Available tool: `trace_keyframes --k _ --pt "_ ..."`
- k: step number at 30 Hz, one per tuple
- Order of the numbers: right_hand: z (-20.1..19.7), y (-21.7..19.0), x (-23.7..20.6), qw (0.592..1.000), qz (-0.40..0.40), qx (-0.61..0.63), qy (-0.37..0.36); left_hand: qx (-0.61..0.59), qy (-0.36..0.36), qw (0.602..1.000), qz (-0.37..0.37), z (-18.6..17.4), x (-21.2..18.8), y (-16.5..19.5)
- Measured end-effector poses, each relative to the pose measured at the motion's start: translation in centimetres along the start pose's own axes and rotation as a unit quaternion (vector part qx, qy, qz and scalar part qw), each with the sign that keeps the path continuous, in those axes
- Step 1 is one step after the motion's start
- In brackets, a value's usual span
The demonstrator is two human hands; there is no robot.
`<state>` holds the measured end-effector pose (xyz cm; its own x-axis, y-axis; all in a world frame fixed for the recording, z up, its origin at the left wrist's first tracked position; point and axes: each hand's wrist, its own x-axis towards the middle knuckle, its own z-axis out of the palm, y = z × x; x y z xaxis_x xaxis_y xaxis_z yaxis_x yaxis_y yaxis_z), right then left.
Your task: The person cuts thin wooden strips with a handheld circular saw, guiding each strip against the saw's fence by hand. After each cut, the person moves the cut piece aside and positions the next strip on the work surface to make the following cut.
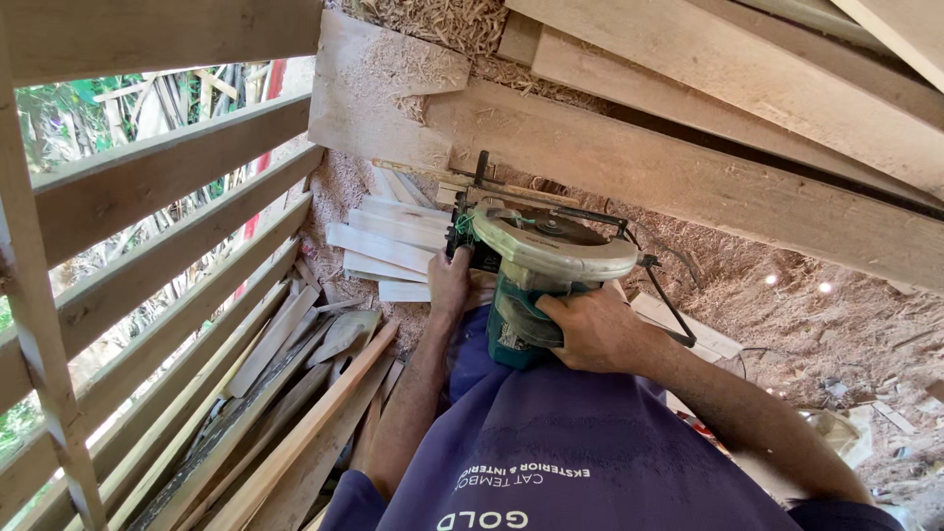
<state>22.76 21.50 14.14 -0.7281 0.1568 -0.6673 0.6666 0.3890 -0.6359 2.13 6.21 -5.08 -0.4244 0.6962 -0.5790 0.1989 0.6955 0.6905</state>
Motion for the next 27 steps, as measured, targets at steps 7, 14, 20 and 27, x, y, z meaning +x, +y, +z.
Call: trace_keyframes --k 7,14,20,27 --pt "0.7 0.1 0.8 0.996 -0.061 -0.011 0.064 -0.043 0.002 0.994 -0.102 -0.6 -0.1 -0.3" --pt "1.0 -0.7 2.3 0.995 -0.073 0.046 0.042 -0.055 0.032 0.993 -0.100 -2.3 0.3 -1.2" --pt "1.3 -1.4 3.2 0.992 -0.088 0.075 0.045 -0.141 0.033 0.975 -0.169 -3.9 -0.1 -0.2" --pt "1.6 -1.3 3.9 0.992 -0.101 0.068 0.028 -0.153 0.037 0.978 -0.135 -4.7 -0.1 -0.4"
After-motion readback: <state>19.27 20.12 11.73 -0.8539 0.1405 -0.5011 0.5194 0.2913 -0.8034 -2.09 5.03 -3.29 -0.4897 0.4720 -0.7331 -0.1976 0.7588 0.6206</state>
